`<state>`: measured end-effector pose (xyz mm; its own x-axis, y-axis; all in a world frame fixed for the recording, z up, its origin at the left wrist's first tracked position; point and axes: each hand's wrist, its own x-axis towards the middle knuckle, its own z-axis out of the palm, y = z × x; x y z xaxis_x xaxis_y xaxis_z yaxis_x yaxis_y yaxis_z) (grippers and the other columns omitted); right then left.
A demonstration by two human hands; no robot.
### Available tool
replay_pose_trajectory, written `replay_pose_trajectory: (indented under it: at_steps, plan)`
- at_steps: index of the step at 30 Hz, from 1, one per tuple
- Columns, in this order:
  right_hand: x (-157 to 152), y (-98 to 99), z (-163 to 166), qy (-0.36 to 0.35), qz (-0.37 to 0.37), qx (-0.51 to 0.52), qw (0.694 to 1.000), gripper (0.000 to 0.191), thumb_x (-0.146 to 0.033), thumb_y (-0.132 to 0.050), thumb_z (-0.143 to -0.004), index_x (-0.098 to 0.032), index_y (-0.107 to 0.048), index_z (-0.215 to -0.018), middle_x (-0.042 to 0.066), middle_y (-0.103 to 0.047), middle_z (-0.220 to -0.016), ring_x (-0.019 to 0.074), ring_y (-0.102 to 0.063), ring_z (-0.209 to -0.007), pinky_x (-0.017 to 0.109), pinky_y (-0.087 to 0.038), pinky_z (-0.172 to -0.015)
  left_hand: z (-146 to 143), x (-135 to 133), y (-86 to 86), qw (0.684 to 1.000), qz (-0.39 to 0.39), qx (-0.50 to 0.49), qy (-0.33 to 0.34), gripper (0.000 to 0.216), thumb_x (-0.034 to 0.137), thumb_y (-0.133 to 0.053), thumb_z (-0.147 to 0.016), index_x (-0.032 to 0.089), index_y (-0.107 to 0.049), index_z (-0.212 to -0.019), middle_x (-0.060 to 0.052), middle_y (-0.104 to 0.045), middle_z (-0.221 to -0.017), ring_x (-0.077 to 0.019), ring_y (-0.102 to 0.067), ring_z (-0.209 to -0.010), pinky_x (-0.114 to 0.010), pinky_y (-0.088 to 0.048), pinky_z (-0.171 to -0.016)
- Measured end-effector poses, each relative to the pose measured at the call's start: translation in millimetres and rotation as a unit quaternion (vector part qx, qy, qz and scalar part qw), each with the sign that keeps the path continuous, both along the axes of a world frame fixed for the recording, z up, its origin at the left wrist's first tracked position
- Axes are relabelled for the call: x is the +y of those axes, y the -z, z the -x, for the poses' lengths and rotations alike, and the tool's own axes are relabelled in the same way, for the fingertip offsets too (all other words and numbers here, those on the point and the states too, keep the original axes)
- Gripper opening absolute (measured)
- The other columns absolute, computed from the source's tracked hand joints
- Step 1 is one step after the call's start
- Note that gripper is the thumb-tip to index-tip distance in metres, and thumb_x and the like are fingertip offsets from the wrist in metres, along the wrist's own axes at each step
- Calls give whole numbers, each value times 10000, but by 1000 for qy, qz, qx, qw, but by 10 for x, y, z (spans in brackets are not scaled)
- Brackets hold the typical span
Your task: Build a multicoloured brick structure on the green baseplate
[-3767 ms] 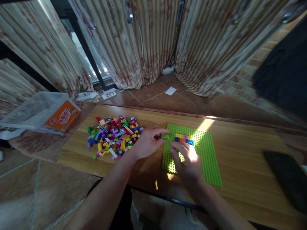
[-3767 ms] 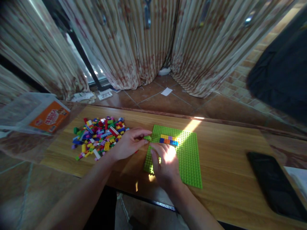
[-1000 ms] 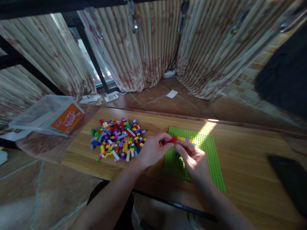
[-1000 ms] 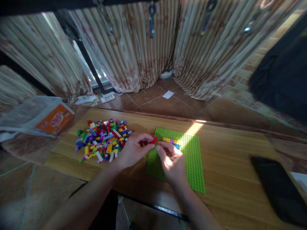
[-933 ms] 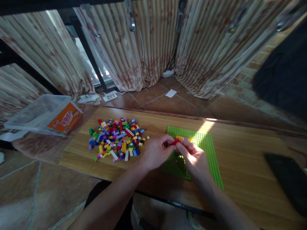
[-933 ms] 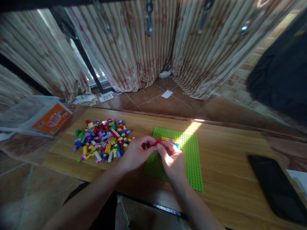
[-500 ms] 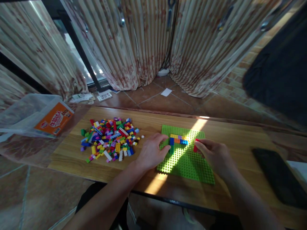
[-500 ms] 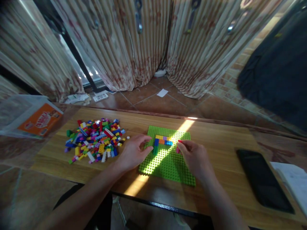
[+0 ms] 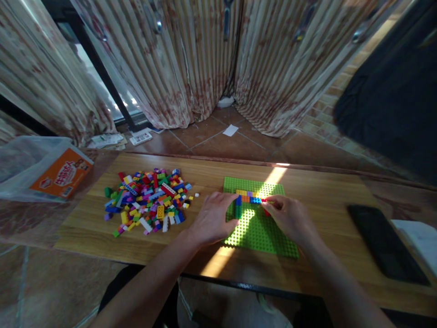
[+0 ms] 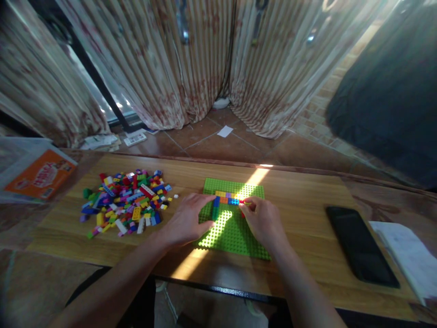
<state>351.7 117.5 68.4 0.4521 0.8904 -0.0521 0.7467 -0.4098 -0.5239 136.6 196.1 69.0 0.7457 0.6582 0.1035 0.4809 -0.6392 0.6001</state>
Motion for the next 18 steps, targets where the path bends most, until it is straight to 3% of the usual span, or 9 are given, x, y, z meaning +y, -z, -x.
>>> replay_pose_trajectory:
  at_steps: [13, 18]
  plan:
    - [34, -3, 80, 24, -2, 5, 1000, 253, -415, -624, -772, -213, -723, -887, 32, -721, -723, 202, -654, -678, 300, -403, -621, -15, -20, -12, 1000, 12, 18, 1, 650, 272, -665, -757, 163, -469, -1367, -88, -574, -1336, -276, -472, -1214, -455, -378, -1070]
    - [25, 59, -13, 7, -8, 32, 999, 307, -408, -498, -849, -209, -722, -914, 39, -707, -709, 190, -637, -651, 292, -394, -598, -6, -15, -4, 1000, 9, 7, 10, 652, 264, -668, -746, 177, -471, -1361, -75, -574, -1341, -278, -475, -1211, -462, -379, -1074]
